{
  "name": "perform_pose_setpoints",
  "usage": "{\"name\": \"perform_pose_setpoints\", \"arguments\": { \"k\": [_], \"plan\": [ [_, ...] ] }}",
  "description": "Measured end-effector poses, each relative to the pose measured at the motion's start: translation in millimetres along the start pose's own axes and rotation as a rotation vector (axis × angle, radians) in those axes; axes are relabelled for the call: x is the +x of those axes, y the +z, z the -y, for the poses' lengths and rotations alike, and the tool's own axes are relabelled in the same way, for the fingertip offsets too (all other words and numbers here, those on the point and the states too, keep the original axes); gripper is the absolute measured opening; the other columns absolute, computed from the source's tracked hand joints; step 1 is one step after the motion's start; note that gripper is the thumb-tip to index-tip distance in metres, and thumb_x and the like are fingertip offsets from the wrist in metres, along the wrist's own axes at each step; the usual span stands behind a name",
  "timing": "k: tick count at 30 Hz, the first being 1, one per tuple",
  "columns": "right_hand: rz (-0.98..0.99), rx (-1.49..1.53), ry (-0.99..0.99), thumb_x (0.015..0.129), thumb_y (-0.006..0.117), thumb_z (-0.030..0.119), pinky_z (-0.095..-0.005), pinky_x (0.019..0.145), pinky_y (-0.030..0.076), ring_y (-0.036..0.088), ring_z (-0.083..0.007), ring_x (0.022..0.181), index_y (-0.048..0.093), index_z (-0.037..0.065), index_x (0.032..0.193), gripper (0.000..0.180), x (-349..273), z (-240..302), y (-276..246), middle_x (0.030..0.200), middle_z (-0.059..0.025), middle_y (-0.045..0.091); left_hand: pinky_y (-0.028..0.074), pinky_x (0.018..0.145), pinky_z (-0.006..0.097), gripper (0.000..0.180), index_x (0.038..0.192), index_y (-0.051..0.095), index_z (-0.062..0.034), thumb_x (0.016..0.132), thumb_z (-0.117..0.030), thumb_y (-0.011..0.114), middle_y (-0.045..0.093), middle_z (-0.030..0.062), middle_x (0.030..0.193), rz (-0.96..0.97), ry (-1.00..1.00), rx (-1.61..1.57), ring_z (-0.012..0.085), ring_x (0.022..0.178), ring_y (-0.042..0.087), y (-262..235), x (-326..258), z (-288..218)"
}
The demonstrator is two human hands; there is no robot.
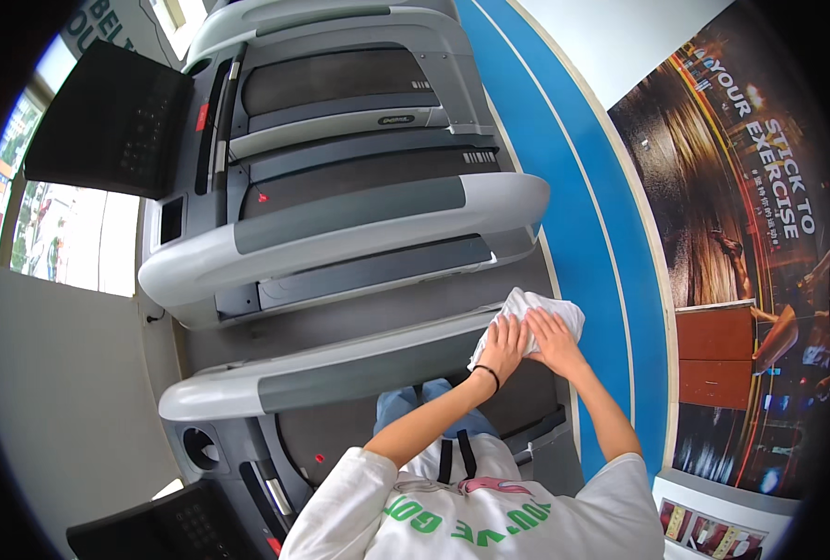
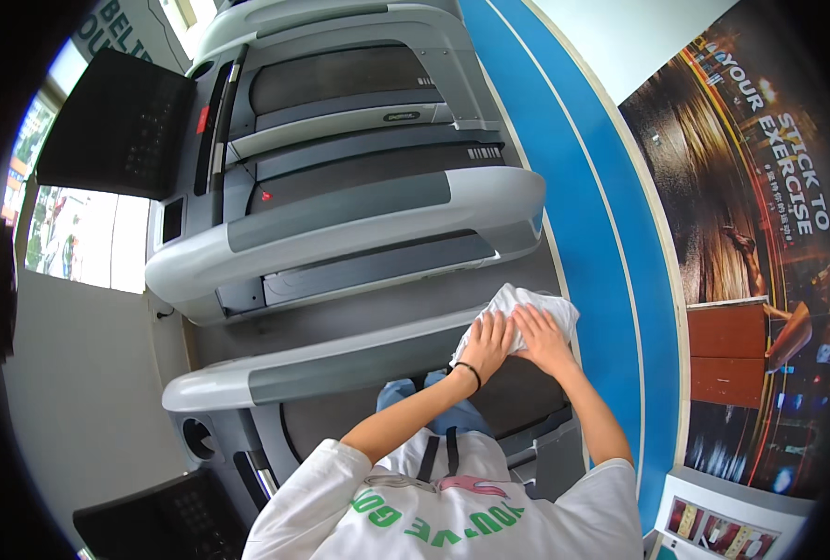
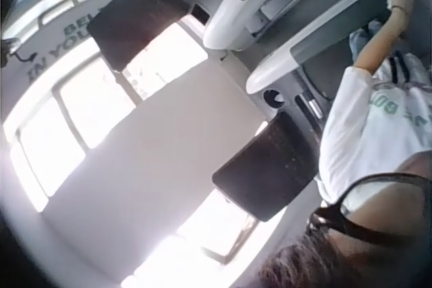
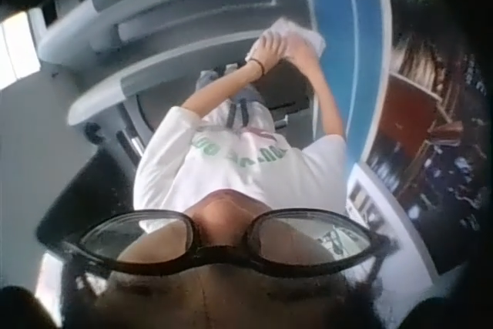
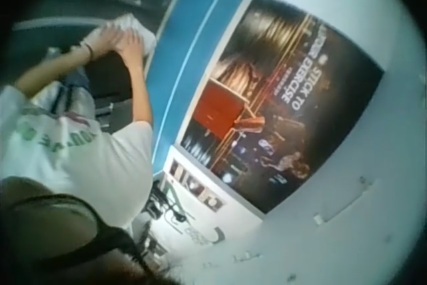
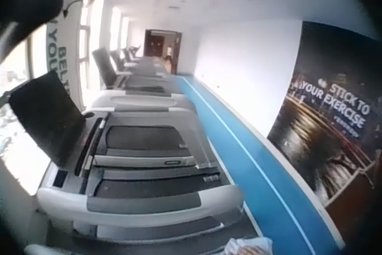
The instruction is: Wipe down the surfaces and screens of multiple treadmills in a gym.
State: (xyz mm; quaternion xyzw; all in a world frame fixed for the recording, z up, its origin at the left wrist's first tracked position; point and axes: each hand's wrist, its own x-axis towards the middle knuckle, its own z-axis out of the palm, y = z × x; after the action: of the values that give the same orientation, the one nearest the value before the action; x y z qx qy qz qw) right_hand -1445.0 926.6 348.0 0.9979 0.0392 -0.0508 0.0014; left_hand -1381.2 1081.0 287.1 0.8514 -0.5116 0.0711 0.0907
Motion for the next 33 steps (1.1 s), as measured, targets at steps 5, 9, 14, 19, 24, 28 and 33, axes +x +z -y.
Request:
{"name": "perform_pose_setpoints", "arguments": {
  "k": [5, 9, 14, 19, 24, 28, 33],
  "plan": [
    [-0.045, 0.213, -0.240, 0.067, 0.070, 0.041, -0.0465, 0.098, 0.033, 0.043, -0.0303, 0.122, 0.046, 0.005, 0.123, 0.071, 64.3, 115.0, 6.5, 0.127, -0.0135, 0.049, 0.039, 0.094, 0.049, 0.067, 0.135, 0.037, -0.0022, 0.085, -0.044, 0.051, 0.046, 0.0205, 0.131, 0.102, -0.086, 0.088, 0.0357, 0.121, 0.044, -36.2, -112.1, 92.9],
    [-0.194, 0.130, -0.359, 0.075, 0.060, 0.050, -0.0453, 0.098, 0.034, 0.044, -0.0278, 0.121, 0.045, 0.002, 0.128, 0.074, 105.0, 233.7, 23.2, 0.130, -0.0121, 0.048, 0.036, 0.097, 0.047, 0.074, 0.130, 0.044, -0.0039, 0.073, -0.046, 0.064, 0.048, 0.0164, 0.129, 0.144, -0.147, 0.186, 0.0330, 0.120, 0.045, -83.5, -205.2, 174.1],
    [-0.274, 0.244, -0.405, 0.077, 0.057, 0.052, -0.0412, 0.096, 0.036, 0.046, -0.0264, 0.117, 0.047, 0.001, 0.126, 0.071, 122.0, 272.5, 25.6, 0.126, -0.0114, 0.050, 0.034, 0.096, 0.050, 0.085, 0.127, 0.044, -0.0006, 0.065, -0.052, 0.070, 0.047, 0.0195, 0.128, 0.221, -0.172, 0.067, 0.0367, 0.120, 0.044, -103.3, -235.1, 205.1],
    [-0.356, 0.278, -0.404, 0.074, 0.059, 0.052, -0.0380, 0.096, 0.037, 0.049, -0.0251, 0.115, 0.047, 0.001, 0.125, 0.073, 110.9, 233.5, 37.8, 0.125, -0.0122, 0.051, 0.034, 0.096, 0.053, 0.091, 0.129, 0.040, 0.0023, 0.068, -0.059, 0.066, 0.046, 0.0223, 0.130, 0.179, -0.181, -0.012, 0.0396, 0.121, 0.043, -95.8, -198.5, 183.2],
    [-0.258, 0.245, -0.295, 0.073, 0.063, 0.050, -0.0387, 0.098, 0.036, 0.046, -0.0242, 0.119, 0.045, 0.002, 0.128, 0.075, 74.9, 152.2, 23.1, 0.129, -0.0117, 0.049, 0.034, 0.096, 0.052, 0.087, 0.129, 0.040, 0.0018, 0.071, -0.058, 0.063, 0.043, 0.0208, 0.134, 0.144, -0.059, -0.020, 0.0372, 0.123, 0.042, -67.0, -130.2, 134.5],
    [-0.309, 0.196, -0.123, 0.075, 0.064, 0.047, -0.0400, 0.100, 0.033, 0.043, -0.0263, 0.124, 0.045, 0.004, 0.129, 0.071, 23.2, 77.8, 18.6, 0.132, -0.0125, 0.047, 0.035, 0.095, 0.052, 0.083, 0.130, 0.040, -0.0005, 0.073, -0.058, 0.061, 0.042, 0.0188, 0.134, 0.028, 0.085, 0.045, 0.0365, 0.124, 0.041, -33.1, -63.3, 78.7],
    [-0.454, 0.437, 0.304, 0.081, 0.062, 0.033, -0.0421, 0.099, 0.035, 0.046, -0.0310, 0.119, 0.048, 0.004, 0.125, 0.054, -89.9, 20.6, 6.0, 0.129, -0.0161, 0.048, 0.036, 0.093, 0.053, 0.078, 0.130, 0.041, -0.0065, 0.074, -0.057, 0.061, 0.045, 0.0159, 0.131, 0.057, -0.088, 0.054, 0.0338, 0.121, 0.043, -7.2, -11.0, 27.8]
  ]
}}
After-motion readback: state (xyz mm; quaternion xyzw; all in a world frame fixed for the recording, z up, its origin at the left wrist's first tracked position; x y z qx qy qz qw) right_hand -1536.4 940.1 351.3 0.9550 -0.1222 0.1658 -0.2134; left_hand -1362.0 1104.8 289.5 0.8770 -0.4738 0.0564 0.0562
